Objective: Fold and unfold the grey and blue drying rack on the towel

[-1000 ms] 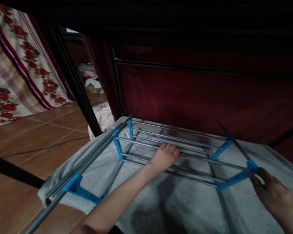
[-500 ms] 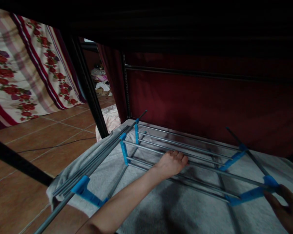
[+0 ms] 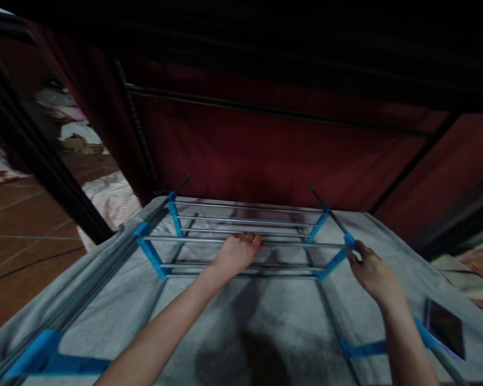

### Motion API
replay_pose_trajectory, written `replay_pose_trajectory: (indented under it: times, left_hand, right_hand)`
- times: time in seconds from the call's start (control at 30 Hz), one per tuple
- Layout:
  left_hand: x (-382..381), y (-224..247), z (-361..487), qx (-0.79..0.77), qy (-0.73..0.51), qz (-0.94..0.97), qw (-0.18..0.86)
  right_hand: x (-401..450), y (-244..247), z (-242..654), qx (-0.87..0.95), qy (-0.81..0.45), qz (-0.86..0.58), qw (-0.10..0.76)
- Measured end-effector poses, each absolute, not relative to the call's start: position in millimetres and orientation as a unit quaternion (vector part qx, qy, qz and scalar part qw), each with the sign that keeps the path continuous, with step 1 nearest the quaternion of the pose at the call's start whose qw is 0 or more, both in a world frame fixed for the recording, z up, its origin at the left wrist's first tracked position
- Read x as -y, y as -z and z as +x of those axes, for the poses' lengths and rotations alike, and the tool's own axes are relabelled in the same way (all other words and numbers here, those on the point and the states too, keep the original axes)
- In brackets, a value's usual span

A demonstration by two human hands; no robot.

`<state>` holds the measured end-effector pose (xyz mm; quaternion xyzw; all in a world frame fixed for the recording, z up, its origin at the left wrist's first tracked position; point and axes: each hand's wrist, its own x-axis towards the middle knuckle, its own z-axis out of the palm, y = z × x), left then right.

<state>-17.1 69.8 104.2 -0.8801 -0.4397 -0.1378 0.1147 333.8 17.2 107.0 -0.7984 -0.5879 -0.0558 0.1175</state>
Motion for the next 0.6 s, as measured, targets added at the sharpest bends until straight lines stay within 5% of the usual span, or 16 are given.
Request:
replay_pose_trajectory:
  times: [0.47,0.6]
  left_hand:
    - [-66.8,-108.1,-19.9,0.408,0.161,-0.881,0.178]
    - [-62.1,-103.8,-29.0,0.399,0.176,-0.878,0.197]
  right_hand:
    - [-10.1,-129.4,306.1,0.542,0.045,-0.832,0.105]
    - [-3.7,-135.4,295.1,0.573,0.108,-0.780,0.226]
